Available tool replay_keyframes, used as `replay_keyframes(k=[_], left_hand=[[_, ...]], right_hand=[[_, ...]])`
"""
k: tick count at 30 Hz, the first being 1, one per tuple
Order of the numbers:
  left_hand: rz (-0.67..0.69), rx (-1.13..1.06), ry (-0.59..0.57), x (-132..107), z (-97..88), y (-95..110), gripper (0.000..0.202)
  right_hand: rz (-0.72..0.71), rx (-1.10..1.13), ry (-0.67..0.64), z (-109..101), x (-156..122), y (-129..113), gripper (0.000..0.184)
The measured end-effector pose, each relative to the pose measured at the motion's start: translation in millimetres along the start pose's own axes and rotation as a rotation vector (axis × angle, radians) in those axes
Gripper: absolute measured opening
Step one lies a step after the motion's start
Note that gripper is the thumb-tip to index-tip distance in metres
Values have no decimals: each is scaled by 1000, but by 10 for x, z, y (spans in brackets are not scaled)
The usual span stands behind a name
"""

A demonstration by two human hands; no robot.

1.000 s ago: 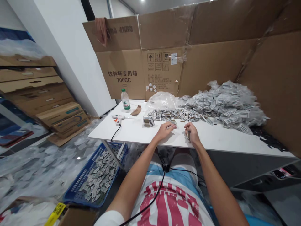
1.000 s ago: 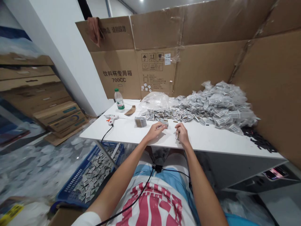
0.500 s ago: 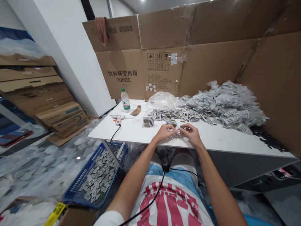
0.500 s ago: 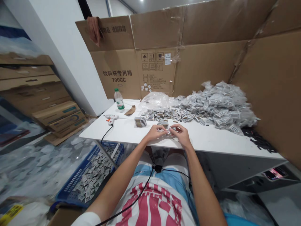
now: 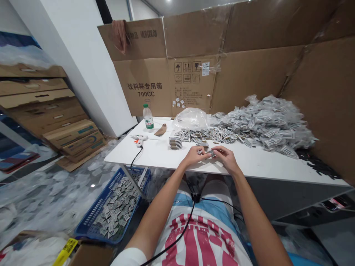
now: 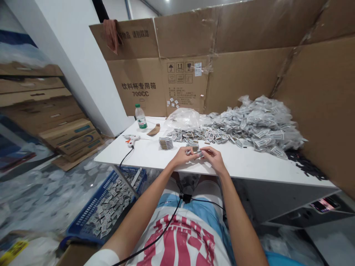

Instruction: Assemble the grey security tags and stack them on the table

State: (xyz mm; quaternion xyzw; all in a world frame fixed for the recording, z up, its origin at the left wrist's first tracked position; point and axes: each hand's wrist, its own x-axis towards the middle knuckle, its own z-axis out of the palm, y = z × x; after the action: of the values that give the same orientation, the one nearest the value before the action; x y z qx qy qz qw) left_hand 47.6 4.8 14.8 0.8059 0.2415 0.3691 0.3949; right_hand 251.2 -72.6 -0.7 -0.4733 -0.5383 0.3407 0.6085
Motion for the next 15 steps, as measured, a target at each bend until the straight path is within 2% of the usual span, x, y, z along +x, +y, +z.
replay_keyframes(k=[5,15], left_hand=[[26,20,1,9,3,-17,52],[-4,35,-61,11,2,-24,57]], right_hand=[[23,42,-6,-4,-3,23,40],[34,31,7,-8,-4,25,47]])
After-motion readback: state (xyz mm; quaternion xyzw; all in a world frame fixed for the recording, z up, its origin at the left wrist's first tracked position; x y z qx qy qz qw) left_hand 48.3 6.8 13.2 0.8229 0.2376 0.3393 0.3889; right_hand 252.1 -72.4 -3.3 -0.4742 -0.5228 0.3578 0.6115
